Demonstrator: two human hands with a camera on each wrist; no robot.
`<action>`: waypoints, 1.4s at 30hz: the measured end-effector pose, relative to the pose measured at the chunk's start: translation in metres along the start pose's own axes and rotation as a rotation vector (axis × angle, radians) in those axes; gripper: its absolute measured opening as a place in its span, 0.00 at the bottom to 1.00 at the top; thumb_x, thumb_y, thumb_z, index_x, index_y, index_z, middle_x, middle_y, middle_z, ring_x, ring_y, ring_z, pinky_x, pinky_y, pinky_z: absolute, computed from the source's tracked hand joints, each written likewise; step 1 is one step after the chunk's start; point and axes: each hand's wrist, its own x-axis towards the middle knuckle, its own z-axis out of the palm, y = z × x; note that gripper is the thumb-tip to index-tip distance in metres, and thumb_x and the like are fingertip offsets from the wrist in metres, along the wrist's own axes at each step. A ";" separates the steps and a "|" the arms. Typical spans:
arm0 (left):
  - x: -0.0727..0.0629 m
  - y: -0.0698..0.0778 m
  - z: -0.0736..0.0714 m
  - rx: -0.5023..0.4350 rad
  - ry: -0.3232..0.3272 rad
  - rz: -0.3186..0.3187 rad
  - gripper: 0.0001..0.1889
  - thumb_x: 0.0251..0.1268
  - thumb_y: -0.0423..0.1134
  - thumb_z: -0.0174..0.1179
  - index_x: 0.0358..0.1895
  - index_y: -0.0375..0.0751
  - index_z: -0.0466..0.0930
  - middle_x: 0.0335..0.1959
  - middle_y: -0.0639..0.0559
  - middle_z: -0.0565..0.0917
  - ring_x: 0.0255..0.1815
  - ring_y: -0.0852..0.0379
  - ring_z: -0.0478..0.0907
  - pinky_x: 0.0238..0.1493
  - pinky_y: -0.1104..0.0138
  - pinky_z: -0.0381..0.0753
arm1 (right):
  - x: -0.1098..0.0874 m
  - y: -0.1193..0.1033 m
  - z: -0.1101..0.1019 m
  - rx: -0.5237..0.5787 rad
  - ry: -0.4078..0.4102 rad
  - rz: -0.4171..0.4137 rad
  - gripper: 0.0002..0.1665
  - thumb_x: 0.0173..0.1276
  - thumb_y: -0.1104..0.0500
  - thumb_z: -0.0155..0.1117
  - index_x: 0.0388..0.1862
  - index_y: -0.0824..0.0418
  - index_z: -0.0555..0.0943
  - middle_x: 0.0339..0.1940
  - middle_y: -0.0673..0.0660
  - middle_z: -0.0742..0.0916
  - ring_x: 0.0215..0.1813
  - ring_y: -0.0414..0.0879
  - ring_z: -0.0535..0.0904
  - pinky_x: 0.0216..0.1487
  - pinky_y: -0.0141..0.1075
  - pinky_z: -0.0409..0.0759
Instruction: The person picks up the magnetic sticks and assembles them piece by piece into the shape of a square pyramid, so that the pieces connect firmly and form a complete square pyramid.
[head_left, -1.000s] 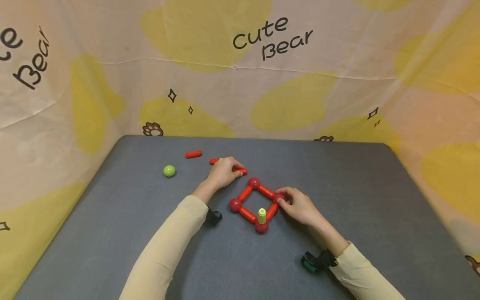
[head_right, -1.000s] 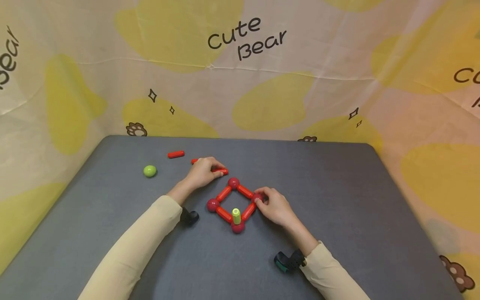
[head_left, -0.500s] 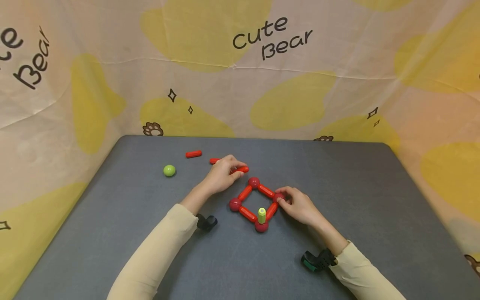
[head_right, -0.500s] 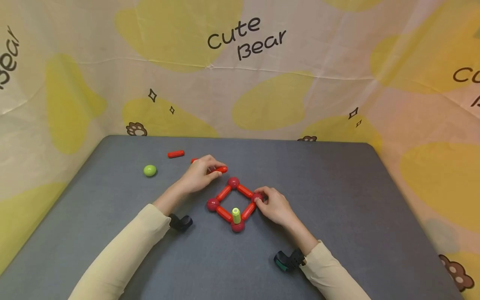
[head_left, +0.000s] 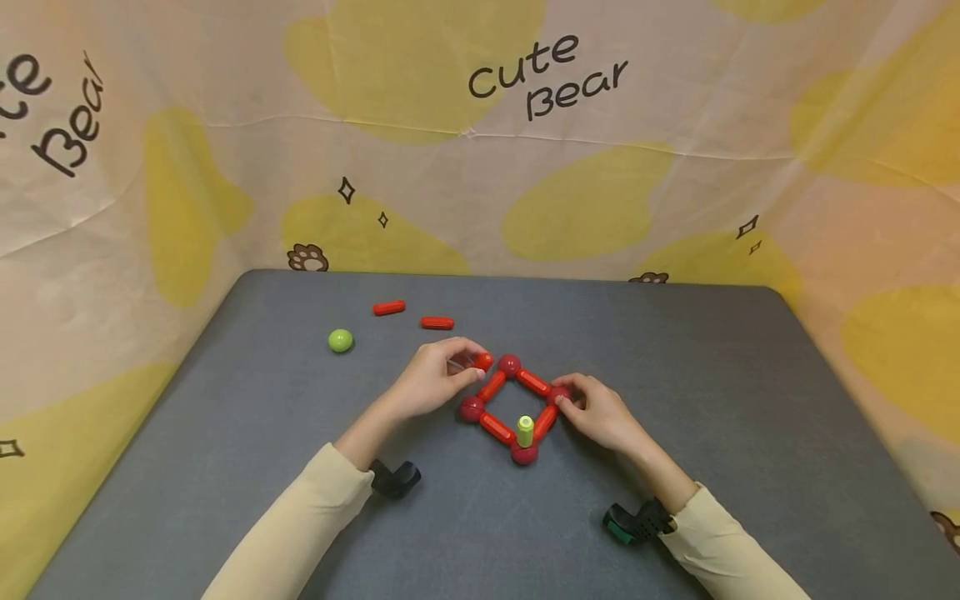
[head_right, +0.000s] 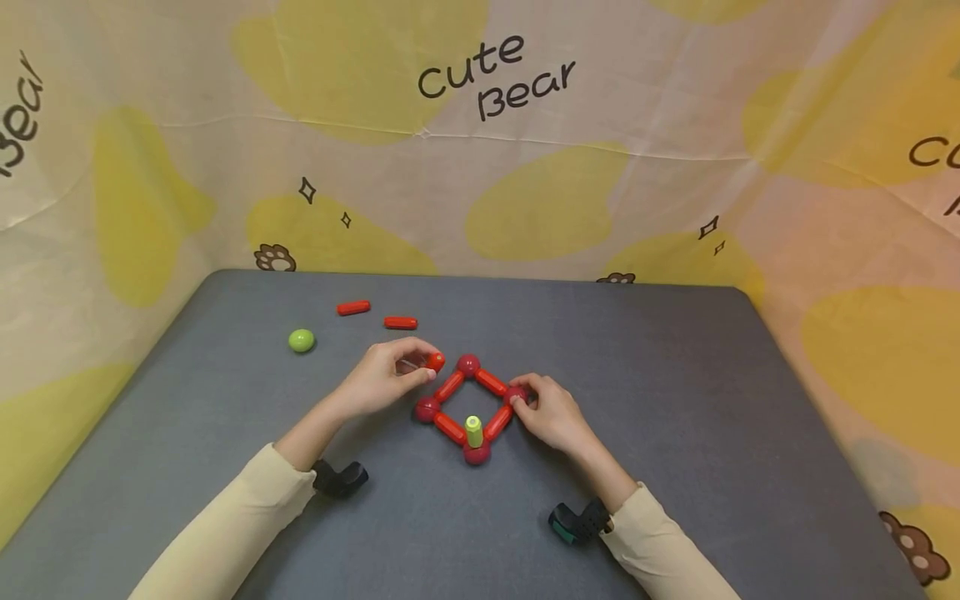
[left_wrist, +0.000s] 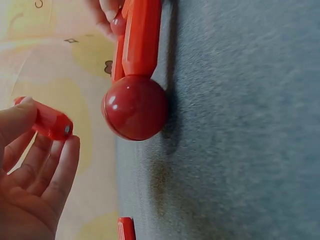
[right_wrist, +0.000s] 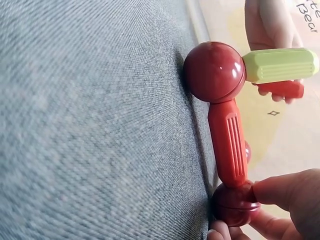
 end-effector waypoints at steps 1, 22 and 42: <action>-0.002 0.000 0.000 -0.007 0.003 -0.011 0.11 0.56 0.33 0.64 0.44 0.45 0.80 0.35 0.54 0.82 0.34 0.59 0.80 0.38 0.69 0.80 | 0.000 0.000 0.000 0.000 0.000 0.001 0.15 0.62 0.59 0.59 0.48 0.60 0.79 0.34 0.54 0.81 0.24 0.39 0.71 0.26 0.31 0.69; -0.022 -0.007 0.012 0.004 -0.016 0.010 0.11 0.54 0.32 0.65 0.42 0.44 0.81 0.34 0.54 0.82 0.33 0.63 0.80 0.36 0.72 0.79 | -0.001 -0.001 0.001 0.004 -0.011 0.020 0.15 0.63 0.59 0.59 0.49 0.60 0.79 0.37 0.56 0.81 0.27 0.40 0.72 0.28 0.33 0.70; -0.024 -0.022 0.006 0.165 -0.104 0.092 0.14 0.47 0.35 0.70 0.39 0.41 0.80 0.34 0.53 0.81 0.32 0.61 0.80 0.34 0.70 0.80 | 0.000 0.001 0.000 0.001 -0.004 0.020 0.15 0.62 0.60 0.60 0.48 0.59 0.79 0.34 0.54 0.81 0.25 0.39 0.71 0.28 0.32 0.69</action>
